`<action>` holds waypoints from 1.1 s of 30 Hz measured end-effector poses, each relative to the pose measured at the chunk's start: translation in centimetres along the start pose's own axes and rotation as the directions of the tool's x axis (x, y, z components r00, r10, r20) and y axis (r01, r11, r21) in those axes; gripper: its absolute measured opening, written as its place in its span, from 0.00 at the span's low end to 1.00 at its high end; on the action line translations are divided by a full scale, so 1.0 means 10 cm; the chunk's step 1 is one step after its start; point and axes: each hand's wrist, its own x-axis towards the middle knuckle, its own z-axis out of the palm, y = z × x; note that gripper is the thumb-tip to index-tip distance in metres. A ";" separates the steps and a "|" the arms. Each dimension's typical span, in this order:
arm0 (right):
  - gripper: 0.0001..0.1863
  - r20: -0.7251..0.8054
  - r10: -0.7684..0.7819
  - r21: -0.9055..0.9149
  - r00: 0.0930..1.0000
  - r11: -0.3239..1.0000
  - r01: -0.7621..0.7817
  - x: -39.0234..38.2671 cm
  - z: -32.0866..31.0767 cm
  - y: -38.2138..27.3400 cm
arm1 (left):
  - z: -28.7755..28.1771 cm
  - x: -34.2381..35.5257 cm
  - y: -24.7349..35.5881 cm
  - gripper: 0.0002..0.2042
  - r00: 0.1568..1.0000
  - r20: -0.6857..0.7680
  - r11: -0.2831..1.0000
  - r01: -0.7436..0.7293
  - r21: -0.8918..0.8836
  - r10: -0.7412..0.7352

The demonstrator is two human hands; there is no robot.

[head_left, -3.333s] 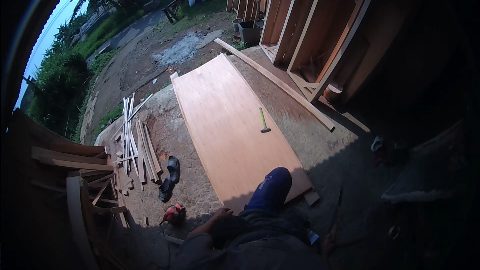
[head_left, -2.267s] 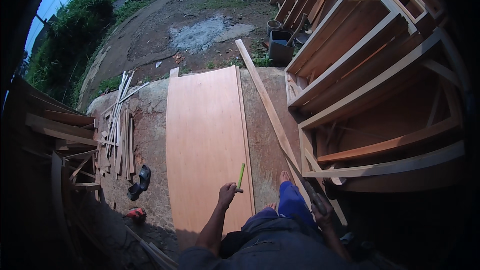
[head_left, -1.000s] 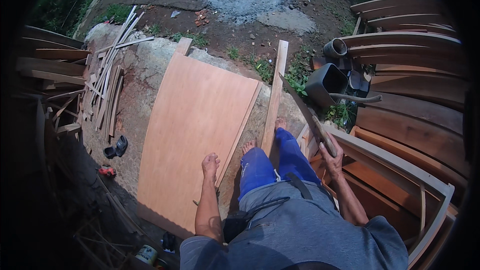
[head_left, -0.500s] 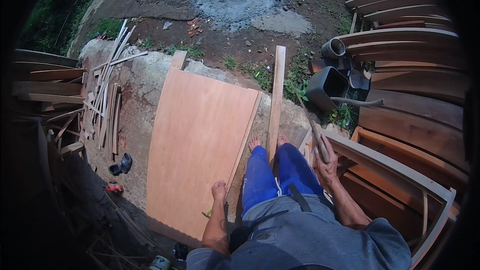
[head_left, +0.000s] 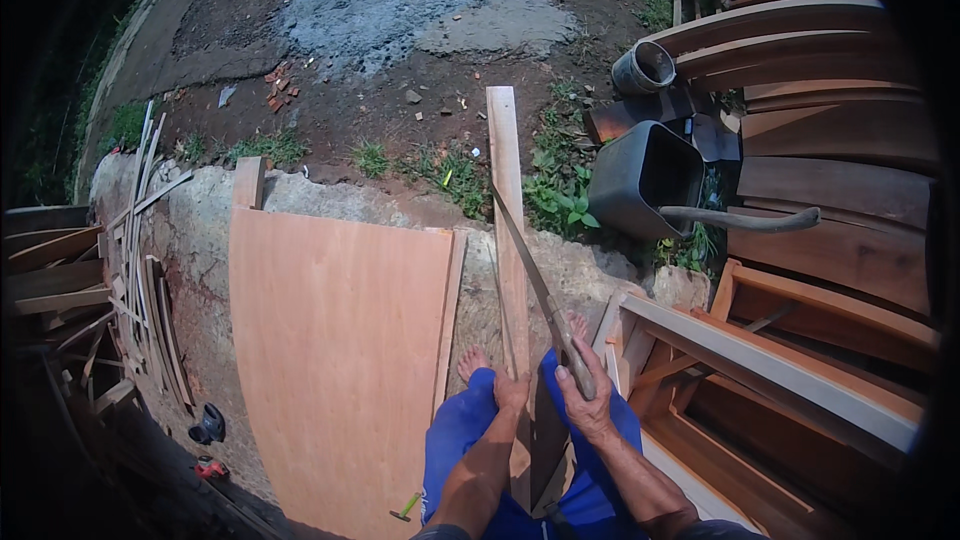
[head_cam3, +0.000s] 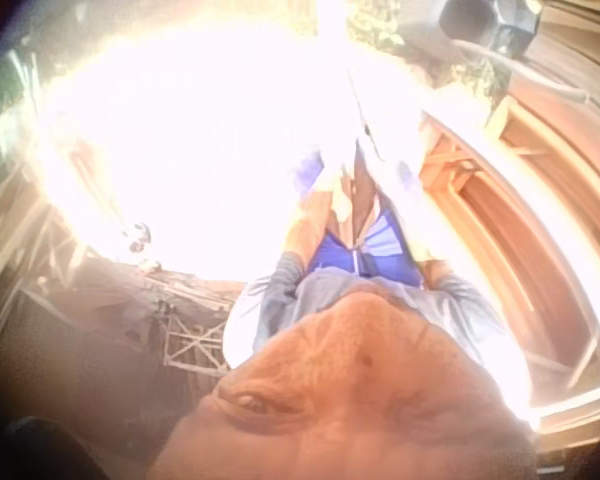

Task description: The person uses a hand saw to cut a large sheet of plywood placed on a concrete surface. After cutting, the person lifts the cut piece and moves it aside, then retrieves a smaller piece of wood and places it on the remaining plywood.

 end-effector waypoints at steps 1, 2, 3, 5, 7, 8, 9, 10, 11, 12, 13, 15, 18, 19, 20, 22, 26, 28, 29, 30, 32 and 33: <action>0.27 -0.016 -0.022 0.022 1.000 1.000 0.022 0.08 0.00 0.22 | 0.14 0.09 -0.01 0.36 0.998 -0.005 0.994 0.056 0.089 -0.056; 0.27 -0.018 -0.035 0.031 0.999 0.999 0.035 0.15 -0.04 0.43 | 0.29 0.19 -0.02 0.38 0.994 -0.011 0.978 0.110 0.176 -0.110; 0.28 -0.006 -0.058 0.042 0.998 0.997 0.058 0.23 -0.07 0.59 | 0.40 0.31 -0.04 0.38 0.989 -0.045 0.959 0.144 0.243 -0.137; 0.26 -0.040 -0.262 -0.022 0.964 0.965 0.262 0.49 -0.15 0.83 | 0.67 0.56 -0.08 0.39 0.984 -0.120 0.931 0.165 0.324 -0.133; 0.25 -0.042 -0.249 0.044 0.968 0.967 0.250 0.70 -0.29 0.87 | 0.95 0.86 -0.15 0.40 0.968 -0.251 0.921 0.120 0.370 -0.025; 0.25 -0.035 -0.249 0.076 0.968 0.965 0.251 0.77 -0.35 0.86 | 1.08 1.04 -0.16 0.40 0.942 -0.333 0.919 0.096 0.383 0.040; 0.25 -0.034 -0.364 0.043 0.931 0.930 0.365 0.87 -0.39 0.89 | 1.19 1.19 -0.12 0.40 0.921 -0.381 0.918 0.081 0.387 0.080; 0.25 -0.041 -0.394 0.031 0.918 0.918 0.395 0.92 -0.45 0.92 | 1.25 1.32 -0.07 0.41 0.909 -0.404 0.919 0.066 0.388 0.105; 0.25 -0.045 -0.423 0.019 0.905 0.905 0.425 0.95 -0.50 0.96 | 1.30 1.40 -0.05 0.41 0.900 -0.421 0.923 0.064 0.379 0.110; 0.26 -0.062 -0.447 0.014 0.892 0.893 0.449 0.99 -0.57 1.00 | 1.30 1.40 -0.07 0.42 0.917 -0.384 0.920 0.052 0.388 0.110; 0.27 -0.100 -0.470 -0.014 0.877 0.882 0.471 1.07 -0.62 1.02 | 1.29 1.38 -0.07 0.42 0.932 -0.346 0.917 0.040 0.397 0.109; 0.27 -0.260 -0.404 0.075 0.877 0.897 0.436 1.17 -0.67 0.96 | 1.25 1.51 0.04 0.43 0.939 -0.310 0.917 -0.014 0.399 0.149; 0.30 -0.359 -0.345 0.129 0.867 0.902 0.413 1.19 -0.79 0.91 | 1.22 2.15 1.09 0.43 0.918 -0.261 0.908 -0.188 0.374 0.298; 0.32 -0.380 -0.348 0.124 0.857 0.899 0.420 1.17 -0.83 0.89 | 1.11 2.50 1.72 0.42 0.861 -0.271 0.878 -0.328 0.350 0.430; 0.33 -0.403 -0.354 0.111 0.844 0.897 0.429 1.14 -0.86 0.90 | 0.93 2.73 2.59 0.33 0.751 -0.390 0.841 -0.420 0.340 0.533; 0.32 -0.456 -0.452 0.125 0.767 0.820 0.558 1.09 -0.76 0.93 | -0.07 2.95 4.55 0.21 0.500 -0.576 0.551 -0.828 -0.099 0.647; 0.30 -0.491 -0.561 -0.043 0.667 0.780 0.625 0.99 -0.86 1.14 | -1.32 1.83 6.54 0.26 0.142 -0.702 0.057 -0.988 -0.144 0.698; 0.30 -0.502 -0.531 -0.068 0.682 0.811 0.581 0.89 -0.87 1.22 | -1.43 1.71 6.38 0.28 0.062 -0.721 0.021 -0.998 -0.065 0.690; 0.30 -0.505 -0.524 -0.070 0.686 0.817 0.572 0.86 -0.87 1.22 | -1.38 1.77 6.10 0.29 0.044 -0.726 0.068 -0.998 0.004 0.687; 0.30 -0.507 -0.517 -0.069 0.690 0.822 0.565 0.81 -0.86 1.23 | -1.24 1.96 5.63 0.30 0.060 -0.714 0.169 -0.982 0.082 0.698; 0.28 -0.510 -0.573 -0.132 0.641 0.789 0.600 0.86 -0.84 1.11 | -0.69 2.41 4.32 0.33 0.223 -0.630 0.447 -0.867 0.221 0.744; 0.27 -0.517 -0.586 -0.150 0.624 0.780 0.608 0.87 -0.83 1.09 | -0.31 2.45 3.54 0.42 0.499 -0.504 0.659 -0.724 0.204 0.705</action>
